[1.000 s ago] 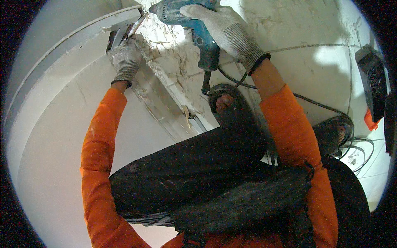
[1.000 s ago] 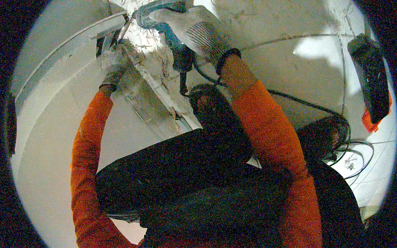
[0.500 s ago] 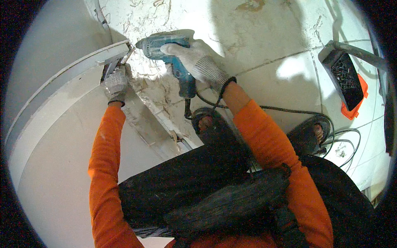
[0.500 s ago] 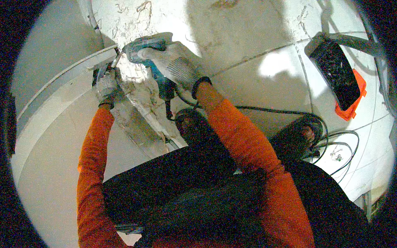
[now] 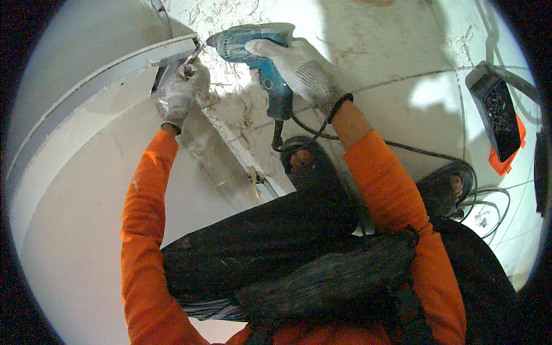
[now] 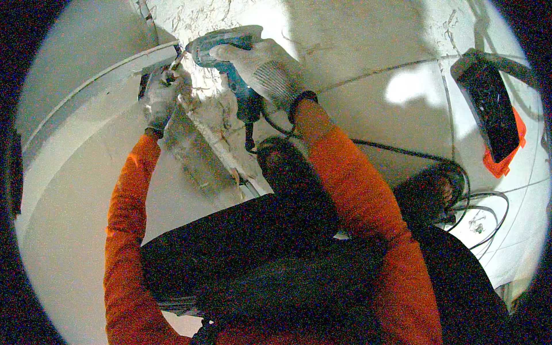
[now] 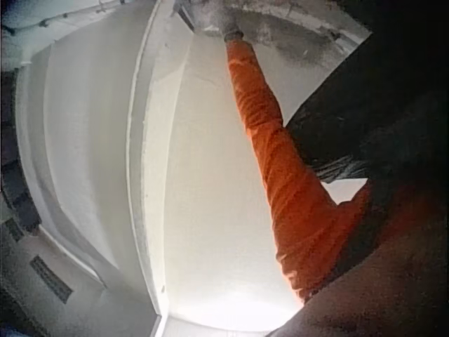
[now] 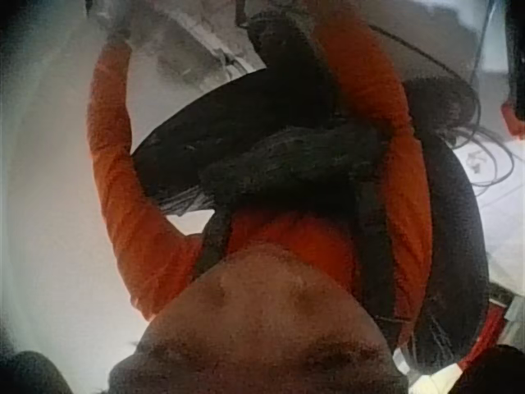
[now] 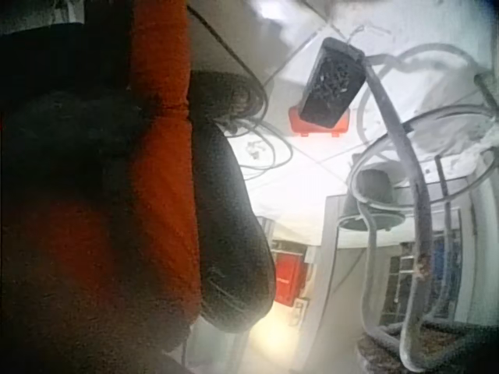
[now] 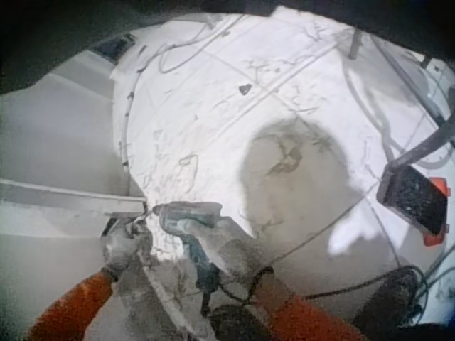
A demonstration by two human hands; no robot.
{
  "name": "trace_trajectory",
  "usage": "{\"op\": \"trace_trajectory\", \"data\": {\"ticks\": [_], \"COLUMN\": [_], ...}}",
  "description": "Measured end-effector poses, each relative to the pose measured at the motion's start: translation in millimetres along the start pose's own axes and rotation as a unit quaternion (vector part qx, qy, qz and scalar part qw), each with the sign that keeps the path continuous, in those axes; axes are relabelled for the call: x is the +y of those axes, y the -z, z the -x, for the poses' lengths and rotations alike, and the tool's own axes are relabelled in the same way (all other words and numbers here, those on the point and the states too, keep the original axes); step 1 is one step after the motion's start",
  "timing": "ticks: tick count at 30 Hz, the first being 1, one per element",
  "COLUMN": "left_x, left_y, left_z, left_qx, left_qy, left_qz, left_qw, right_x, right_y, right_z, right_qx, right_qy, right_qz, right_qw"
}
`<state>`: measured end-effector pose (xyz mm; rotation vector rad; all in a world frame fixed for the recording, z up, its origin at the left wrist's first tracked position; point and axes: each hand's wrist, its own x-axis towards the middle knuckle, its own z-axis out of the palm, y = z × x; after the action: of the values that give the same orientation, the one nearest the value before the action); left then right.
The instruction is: The person uses a power drill to bore a hole into the wall near a door frame, then switches to a smaller drill bit to continue the work.
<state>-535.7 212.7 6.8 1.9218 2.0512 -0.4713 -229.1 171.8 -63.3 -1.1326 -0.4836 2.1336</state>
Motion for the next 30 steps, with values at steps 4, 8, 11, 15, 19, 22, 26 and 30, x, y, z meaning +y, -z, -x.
{"op": "trace_trajectory", "data": {"ticks": [4, 8, 11, 15, 19, 22, 26, 30], "left_x": [-11.7, 31.5, 23.4, 25.8, 19.7, 2.7, 36.5, 12.3], "left_y": [-4.9, -5.5, -8.5, -9.6, -15.1, -16.1, 4.8, -7.2], "left_z": [-12.2, 0.0, 1.0, -1.2, -7.0, -11.2, -6.9, -14.1], "left_qx": [-0.077, -0.048, -0.122, -0.140, -0.200, -0.209, -0.132, -0.140], "left_qy": [0.062, 0.073, 0.117, 0.164, 0.087, 0.041, 0.102, 0.099], "left_qz": [0.261, 0.370, 0.504, 0.632, 0.717, 0.707, 0.656, 0.712], "left_qw": [0.960, 0.925, 0.847, 0.744, 0.662, 0.674, 0.736, 0.681], "right_x": [-0.8, 3.7, 0.7, -10.0, -8.5, -8.8, 2.3, -3.0], "right_y": [-3.0, 4.0, 6.4, 3.7, 7.9, 5.5, 9.8, 5.7], "right_z": [-0.8, -0.8, -2.7, 6.7, 1.0, 1.7, -1.9, 1.7], "right_qx": [-0.015, -0.025, -0.042, -0.080, -0.137, -0.119, -0.107, -0.104], "right_qy": [0.008, 0.013, 0.030, 0.055, 0.073, 0.058, 0.037, 0.050], "right_qz": [0.017, 0.028, 0.032, -0.106, -0.167, -0.135, -0.091, -0.088], "right_qw": [1.000, 0.999, 0.998, 0.990, 0.974, 0.982, 0.989, 0.989]}}
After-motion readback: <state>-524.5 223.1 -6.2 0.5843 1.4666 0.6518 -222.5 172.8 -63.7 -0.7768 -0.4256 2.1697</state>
